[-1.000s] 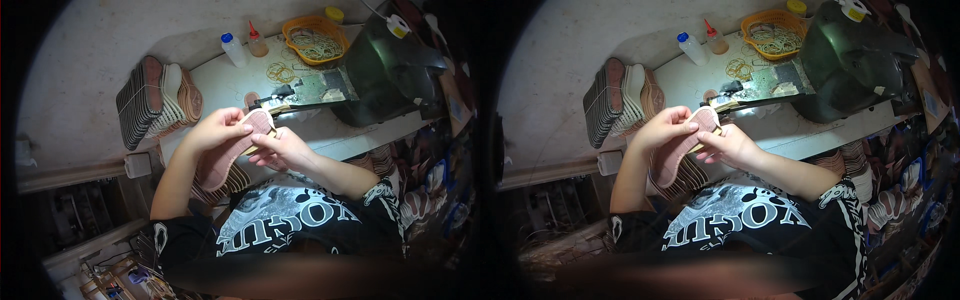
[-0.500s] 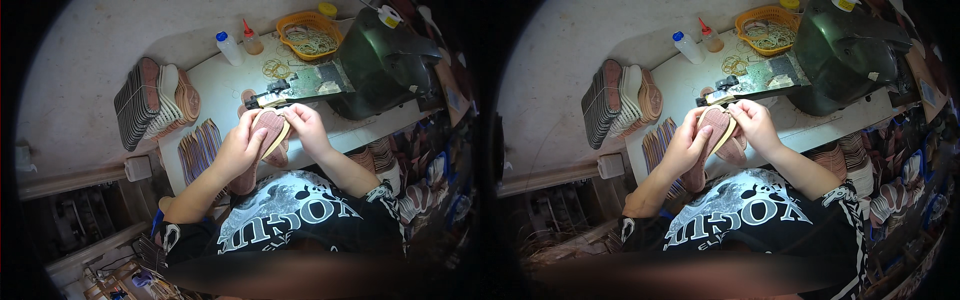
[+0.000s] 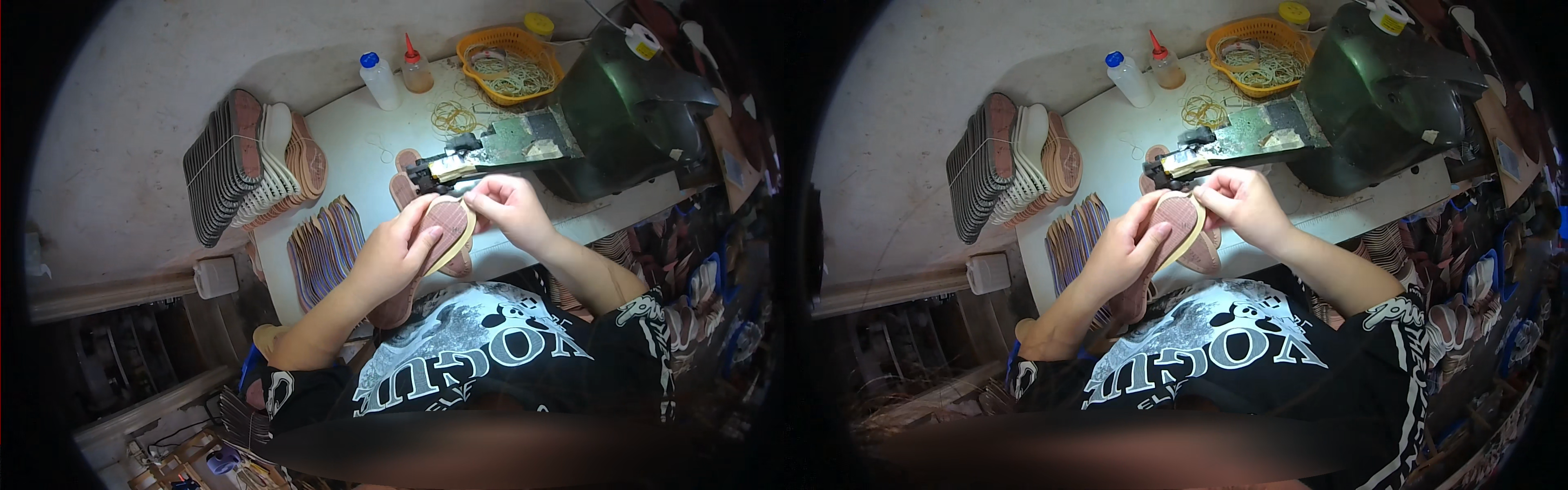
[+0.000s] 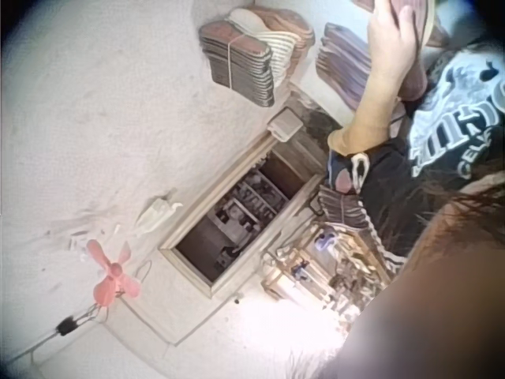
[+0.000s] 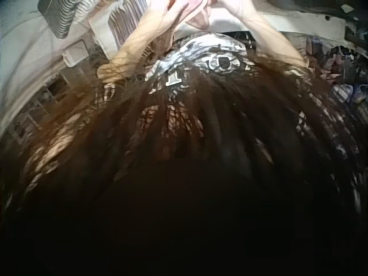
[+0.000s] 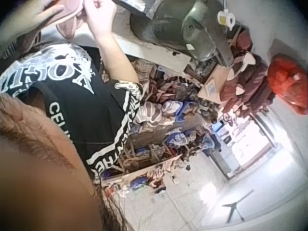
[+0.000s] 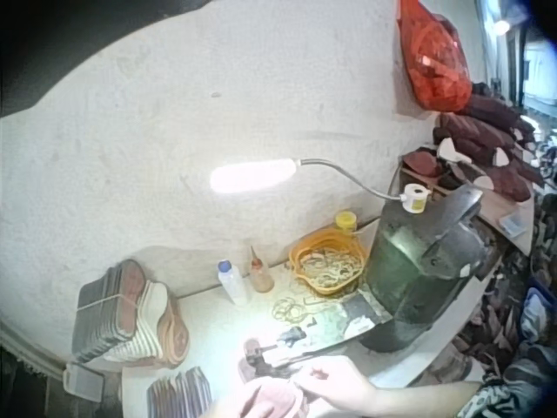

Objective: The recorder is stitching and assembling shoe soles using a specialized industrial machine.

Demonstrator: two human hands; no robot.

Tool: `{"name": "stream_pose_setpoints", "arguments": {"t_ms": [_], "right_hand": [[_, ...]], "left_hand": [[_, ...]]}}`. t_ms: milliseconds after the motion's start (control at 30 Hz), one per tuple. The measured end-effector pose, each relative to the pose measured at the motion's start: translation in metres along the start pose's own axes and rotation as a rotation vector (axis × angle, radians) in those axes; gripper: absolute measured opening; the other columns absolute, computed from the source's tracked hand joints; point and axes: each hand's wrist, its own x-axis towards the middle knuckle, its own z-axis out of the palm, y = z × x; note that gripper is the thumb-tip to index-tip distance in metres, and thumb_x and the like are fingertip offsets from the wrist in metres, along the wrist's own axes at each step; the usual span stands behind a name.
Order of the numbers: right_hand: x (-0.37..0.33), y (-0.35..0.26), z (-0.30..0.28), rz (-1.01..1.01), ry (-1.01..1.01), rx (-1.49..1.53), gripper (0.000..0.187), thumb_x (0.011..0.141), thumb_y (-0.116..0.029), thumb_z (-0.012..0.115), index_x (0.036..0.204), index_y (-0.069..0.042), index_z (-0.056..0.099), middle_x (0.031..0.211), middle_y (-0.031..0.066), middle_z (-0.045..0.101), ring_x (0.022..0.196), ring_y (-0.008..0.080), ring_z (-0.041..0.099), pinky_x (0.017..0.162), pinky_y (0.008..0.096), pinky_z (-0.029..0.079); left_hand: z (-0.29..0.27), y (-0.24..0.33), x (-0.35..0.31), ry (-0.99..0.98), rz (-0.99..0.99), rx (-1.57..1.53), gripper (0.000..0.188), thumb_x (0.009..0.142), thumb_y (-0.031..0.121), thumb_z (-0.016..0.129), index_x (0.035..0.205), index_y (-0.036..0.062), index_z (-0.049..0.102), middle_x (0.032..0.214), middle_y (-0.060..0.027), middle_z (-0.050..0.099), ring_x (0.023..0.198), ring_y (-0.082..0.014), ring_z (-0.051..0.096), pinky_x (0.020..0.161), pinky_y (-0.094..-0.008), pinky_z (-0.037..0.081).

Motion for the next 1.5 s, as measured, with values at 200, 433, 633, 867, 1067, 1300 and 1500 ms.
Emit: {"name": "stream_pose_setpoints", "arguments": {"t_ms": [200, 433, 633, 867, 1067, 1300, 1500], "right_hand": [[0.0, -0.011, -0.007, -0.711, -0.177, -0.917, 0.013, 0.085, -0.009, 0.063, 0.093, 0.001, 0.064, 0.079, 0.0134, 0.065, 0.069, 0.0231, 0.065, 0.064, 0.0309, 0.052], [0.007, -0.017, -0.003, -0.434, -0.148, -0.811, 0.013, 0.087, -0.012, 0.062, 0.082, 0.001, 0.06, 0.073, 0.0114, 0.063, 0.063, 0.018, 0.062, 0.061, 0.0275, 0.051], [0.007, -0.032, -0.008, -0.45, -0.395, -0.898, 0.016, 0.085, -0.015, 0.063, 0.084, 0.0, 0.06, 0.069, 0.0092, 0.061, 0.06, 0.0201, 0.062, 0.06, 0.0295, 0.051], [0.015, -0.039, -0.006, -0.735, -0.394, -1.225, 0.019, 0.081, -0.019, 0.065, 0.073, -0.003, 0.056, 0.066, 0.0116, 0.059, 0.059, 0.0297, 0.06, 0.054, 0.0377, 0.049], [-0.005, -0.032, 0.004, -0.023, -0.178, -0.211, 0.012, 0.086, -0.011, 0.065, 0.087, 0.0, 0.064, 0.074, 0.0031, 0.063, 0.067, 0.0083, 0.06, 0.06, 0.0254, 0.052], [-0.002, -0.023, -0.004, -0.786, -0.236, -1.065, 0.012, 0.081, -0.009, 0.068, 0.089, -0.001, 0.065, 0.074, 0.0125, 0.065, 0.063, 0.0234, 0.065, 0.058, 0.0304, 0.052], [-0.01, -0.017, 0.002, -0.197, -0.08, -0.457, 0.012, 0.086, -0.011, 0.063, 0.08, -0.001, 0.061, 0.068, 0.004, 0.064, 0.064, 0.0119, 0.064, 0.057, 0.0284, 0.05]], "left_hand": [[-0.011, 0.004, -0.002, -0.128, -0.037, 0.12, 0.039, 0.09, 0.024, 0.054, 0.124, 0.0058, 0.051, 0.104, -0.0224, 0.063, 0.093, -0.039, 0.062, 0.08, -0.0418, 0.049], [-0.01, -0.003, 0.006, -0.139, 0.005, 0.196, 0.04, 0.091, 0.026, 0.052, 0.125, 0.0066, 0.05, 0.103, -0.0211, 0.064, 0.091, -0.0391, 0.062, 0.078, -0.0435, 0.049], [-0.021, 0.003, 0.007, -0.258, -0.024, 0.093, 0.036, 0.091, 0.026, 0.051, 0.122, 0.0078, 0.051, 0.101, -0.0206, 0.064, 0.089, -0.0391, 0.062, 0.077, -0.0442, 0.049], [-0.022, 0.008, 0.01, -0.345, 0.024, 0.235, 0.039, 0.09, 0.021, 0.052, 0.126, 0.0083, 0.048, 0.093, -0.0201, 0.064, 0.084, -0.036, 0.064, 0.075, -0.0388, 0.049], [-0.029, 0.012, 0.012, -0.347, 0.037, 0.137, 0.037, 0.091, 0.022, 0.053, 0.125, 0.0085, 0.048, 0.088, -0.0187, 0.064, 0.081, -0.035, 0.063, 0.073, -0.039, 0.048], [-0.031, 0.008, 0.023, -0.447, -0.035, 0.141, 0.027, 0.089, 0.024, 0.059, 0.102, 0.0029, 0.049, 0.079, -0.0182, 0.063, 0.075, -0.0338, 0.063, 0.068, -0.0383, 0.047], [-0.039, 0.013, 0.032, -0.472, 0.045, 0.076, 0.028, 0.087, 0.026, 0.063, 0.1, 0.0039, 0.053, 0.078, -0.0164, 0.063, 0.074, -0.0328, 0.063, 0.068, -0.0375, 0.048]]}}
